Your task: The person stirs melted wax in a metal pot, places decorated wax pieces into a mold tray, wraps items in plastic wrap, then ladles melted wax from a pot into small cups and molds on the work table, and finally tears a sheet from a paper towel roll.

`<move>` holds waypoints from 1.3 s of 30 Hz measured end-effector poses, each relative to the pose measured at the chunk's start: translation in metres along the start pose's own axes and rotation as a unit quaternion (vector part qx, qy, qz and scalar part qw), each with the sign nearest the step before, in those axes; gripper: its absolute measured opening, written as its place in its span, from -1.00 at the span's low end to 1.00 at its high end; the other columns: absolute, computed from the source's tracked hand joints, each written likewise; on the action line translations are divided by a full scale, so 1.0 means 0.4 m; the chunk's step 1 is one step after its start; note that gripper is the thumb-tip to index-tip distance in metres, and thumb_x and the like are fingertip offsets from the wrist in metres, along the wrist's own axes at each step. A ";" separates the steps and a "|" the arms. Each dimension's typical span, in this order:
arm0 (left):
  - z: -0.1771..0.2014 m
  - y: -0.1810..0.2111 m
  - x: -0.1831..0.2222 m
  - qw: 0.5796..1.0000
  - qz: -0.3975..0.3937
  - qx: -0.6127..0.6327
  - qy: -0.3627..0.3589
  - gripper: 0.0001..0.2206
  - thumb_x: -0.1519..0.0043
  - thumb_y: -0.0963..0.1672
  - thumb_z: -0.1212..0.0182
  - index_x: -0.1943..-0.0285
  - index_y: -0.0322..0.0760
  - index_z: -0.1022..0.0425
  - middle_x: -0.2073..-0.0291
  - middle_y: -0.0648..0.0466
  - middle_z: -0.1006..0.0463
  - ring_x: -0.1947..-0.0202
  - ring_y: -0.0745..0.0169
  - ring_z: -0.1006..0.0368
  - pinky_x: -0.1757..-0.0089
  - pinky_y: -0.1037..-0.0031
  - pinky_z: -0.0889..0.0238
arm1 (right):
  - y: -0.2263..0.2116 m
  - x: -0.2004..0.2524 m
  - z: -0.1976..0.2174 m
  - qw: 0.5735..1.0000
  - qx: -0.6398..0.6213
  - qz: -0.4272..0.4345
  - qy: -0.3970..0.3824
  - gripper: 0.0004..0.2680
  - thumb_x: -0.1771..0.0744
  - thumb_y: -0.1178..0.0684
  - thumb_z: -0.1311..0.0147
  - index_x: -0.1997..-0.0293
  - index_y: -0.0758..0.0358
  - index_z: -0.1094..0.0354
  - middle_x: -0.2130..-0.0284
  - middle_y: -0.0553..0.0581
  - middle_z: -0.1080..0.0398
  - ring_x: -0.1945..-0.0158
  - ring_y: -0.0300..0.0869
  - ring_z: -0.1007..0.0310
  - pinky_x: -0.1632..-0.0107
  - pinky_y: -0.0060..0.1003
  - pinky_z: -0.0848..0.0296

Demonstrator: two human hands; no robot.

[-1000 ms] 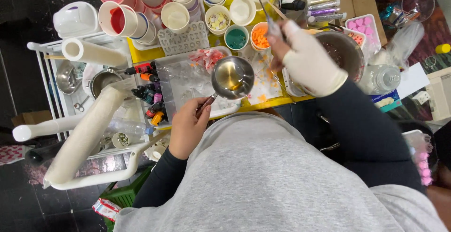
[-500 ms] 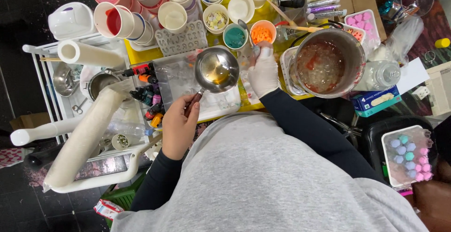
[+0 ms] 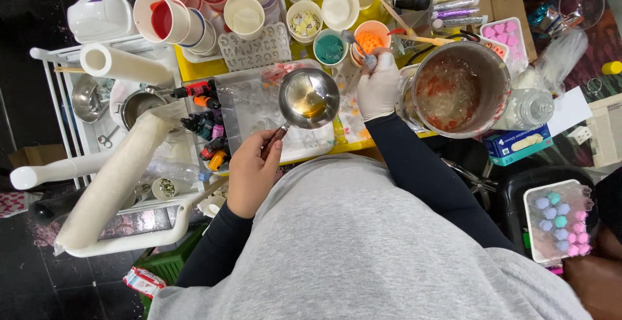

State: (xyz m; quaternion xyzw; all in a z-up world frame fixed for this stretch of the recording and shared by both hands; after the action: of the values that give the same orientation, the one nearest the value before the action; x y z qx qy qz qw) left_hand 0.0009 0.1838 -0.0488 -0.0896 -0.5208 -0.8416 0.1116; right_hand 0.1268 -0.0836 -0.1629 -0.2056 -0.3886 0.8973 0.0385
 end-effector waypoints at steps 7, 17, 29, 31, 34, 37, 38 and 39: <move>0.012 0.002 -0.002 0.999 -0.011 -0.034 0.011 -0.77 -0.33 -0.14 -0.20 -0.07 -0.40 -0.54 0.29 -0.01 -0.59 0.43 0.36 -0.48 0.36 0.53 -0.37 | -0.077 0.027 0.086 1.000 -0.020 -0.011 0.011 -0.86 -0.36 0.18 -0.20 0.08 0.35 -0.30 0.32 0.33 -0.45 0.26 0.16 -0.50 0.19 -0.03 -0.45; 0.039 0.004 -0.025 0.998 -0.039 -0.035 0.037 -0.78 -0.35 -0.16 -0.19 -0.07 -0.45 -0.52 0.19 -0.03 -0.61 0.26 0.36 -0.52 0.20 0.53 -0.38 | -0.020 0.204 0.116 0.986 -0.049 -0.034 -0.155 -0.81 -0.30 0.16 -0.33 0.20 0.27 -0.30 0.44 0.23 -0.44 0.40 0.01 -0.50 0.30 -0.19 -0.46; -0.049 0.018 -0.083 0.996 -0.084 -0.020 0.035 -0.81 -0.35 -0.18 -0.19 -0.06 -0.43 -0.51 0.20 -0.04 -0.61 0.25 0.30 -0.54 0.19 0.50 -0.38 | -0.020 0.195 0.104 0.971 -0.090 -0.006 -0.223 -0.82 -0.29 0.20 -0.27 0.14 0.30 -0.31 0.27 0.29 -0.47 0.23 0.02 -0.51 0.21 -0.19 -0.46; -0.070 0.027 -0.101 0.995 -0.092 -0.020 0.032 -0.82 -0.35 -0.18 -0.19 -0.06 -0.42 -0.51 0.22 -0.06 -0.60 0.27 0.27 -0.52 0.20 0.47 -0.38 | -0.041 0.185 0.127 0.969 -0.117 0.010 -0.217 -0.83 -0.30 0.22 -0.24 0.14 0.31 -0.26 0.16 0.30 -0.47 0.15 -0.01 -0.52 0.16 -0.20 -0.47; -0.102 0.043 -0.130 0.991 -0.125 -0.003 0.040 -0.82 -0.36 -0.19 -0.19 -0.08 -0.43 -0.49 0.20 -0.09 -0.58 0.26 0.17 -0.53 0.20 0.41 -0.38 | -0.035 0.188 0.153 0.965 -0.138 -0.063 -0.214 -0.84 -0.33 0.22 -0.20 0.16 0.31 -0.21 0.19 0.23 -0.43 0.20 -0.13 -0.47 0.15 -0.27 -0.46; -0.134 0.060 -0.168 0.984 -0.163 -0.035 0.062 -0.82 -0.33 -0.20 -0.23 -0.07 -0.41 -0.48 0.18 -0.13 -0.56 0.24 0.05 -0.54 0.19 0.35 -0.37 | -0.008 0.208 0.157 0.949 -0.169 -0.125 -0.234 -0.84 -0.34 0.22 -0.18 0.13 0.32 -0.20 0.31 0.15 -0.39 0.26 -0.19 -0.40 0.14 -0.32 -0.42; -0.145 0.068 -0.176 0.976 -0.198 -0.052 0.073 -0.81 -0.33 -0.21 -0.23 -0.09 -0.40 -0.48 0.17 -0.15 -0.55 0.20 -0.03 -0.53 0.17 0.31 -0.37 | -0.012 0.215 0.157 0.938 -0.196 -0.129 -0.253 -0.82 -0.34 0.24 -0.15 0.08 0.32 -0.17 0.27 0.16 -0.38 0.23 -0.18 -0.37 0.11 -0.33 -0.41; -0.155 0.076 -0.184 0.966 -0.233 -0.068 0.084 -0.80 -0.33 -0.22 -0.23 -0.11 -0.39 -0.49 0.17 -0.16 -0.54 0.16 -0.10 -0.52 0.14 0.27 -0.36 | -0.016 0.222 0.157 0.927 -0.222 -0.134 -0.272 -0.80 -0.34 0.25 -0.11 0.03 0.32 -0.15 0.24 0.16 -0.36 0.20 -0.17 -0.34 0.07 -0.34 -0.40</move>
State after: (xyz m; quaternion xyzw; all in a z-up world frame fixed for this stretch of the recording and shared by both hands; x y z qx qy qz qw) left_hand 0.0777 0.1219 -0.0699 0.0980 -0.4573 -0.8824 -0.0509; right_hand 0.0203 -0.1017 -0.1498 0.0970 -0.5974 0.7961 0.0045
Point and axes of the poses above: each hand's wrist, its own x-axis away from the middle knuckle, its own z-axis out of the back of the hand, y = z × x, the point moved 6 cm from there along -x, towards the middle knuckle
